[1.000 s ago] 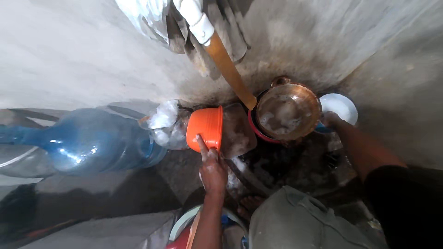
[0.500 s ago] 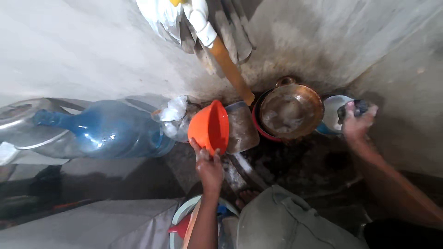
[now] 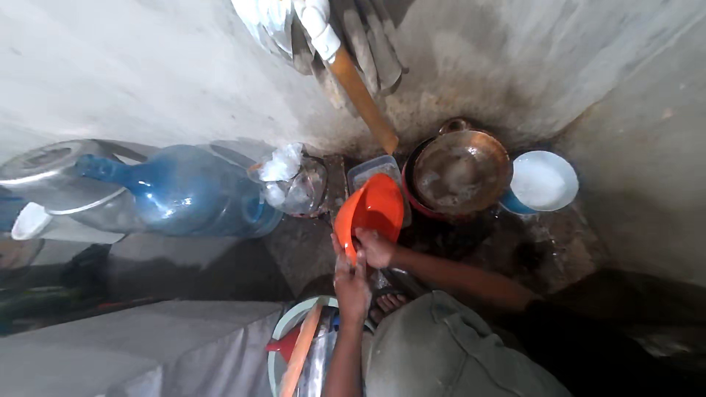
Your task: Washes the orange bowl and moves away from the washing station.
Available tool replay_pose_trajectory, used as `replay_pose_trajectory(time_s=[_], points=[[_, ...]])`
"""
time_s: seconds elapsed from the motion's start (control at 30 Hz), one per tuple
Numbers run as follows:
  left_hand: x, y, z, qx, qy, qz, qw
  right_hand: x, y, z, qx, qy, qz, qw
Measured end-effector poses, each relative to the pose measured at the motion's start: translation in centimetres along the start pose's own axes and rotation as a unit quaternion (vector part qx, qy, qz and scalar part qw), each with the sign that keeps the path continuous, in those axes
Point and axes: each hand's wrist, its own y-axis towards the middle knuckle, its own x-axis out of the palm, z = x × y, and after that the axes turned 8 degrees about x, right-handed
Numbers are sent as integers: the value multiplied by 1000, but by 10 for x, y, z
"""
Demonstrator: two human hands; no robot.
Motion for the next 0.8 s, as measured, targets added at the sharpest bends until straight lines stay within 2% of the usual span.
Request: replay_pose_trajectory(time_s=[0.07, 0.17, 0.2, 0.27, 0.33, 0.43, 0.47, 0.53, 0.6, 0.67, 0.73, 0.8], points=[[-16, -1, -5, 13, 34, 25, 999, 14, -5, -2, -41, -6, -45, 998], [-50, -13, -21, 27, 45, 45, 998, 20, -10, 26, -171, -127, -119, 970], [-59, -21, -24, 36, 65, 38, 996, 14, -6, 30, -177, -189, -145, 955], [-69, -40, -25, 45, 92, 36, 994, -4, -3, 19, -114, -283, -153, 940], [-70, -57, -22, 28, 92, 50, 994, -16, 4, 8, -44, -322, -94, 941], [-59, -69, -10, -51, 25, 67, 996, -11, 20, 11, -76, -349, 50, 933], [-54, -71, -1, -78, 7, 64, 995, -4, 23, 12, -84, -322, 91, 939], [-45, -71, 13, -100, -22, 52, 993, 16, 25, 7, -57, -177, 145, 972], [-40, -66, 12, -73, -23, 34, 996, 31, 15, -9, 16, -28, 110, 993], [-40, -56, 7, -47, -3, 23, 999, 42, -3, -19, 33, 15, 6, 999], [-44, -46, -4, -22, -9, 22, 999, 46, -14, -19, -9, -38, -76, 996], [-51, -40, -11, -19, -30, 42, 998, 37, -15, -19, -45, -185, -112, 975]])
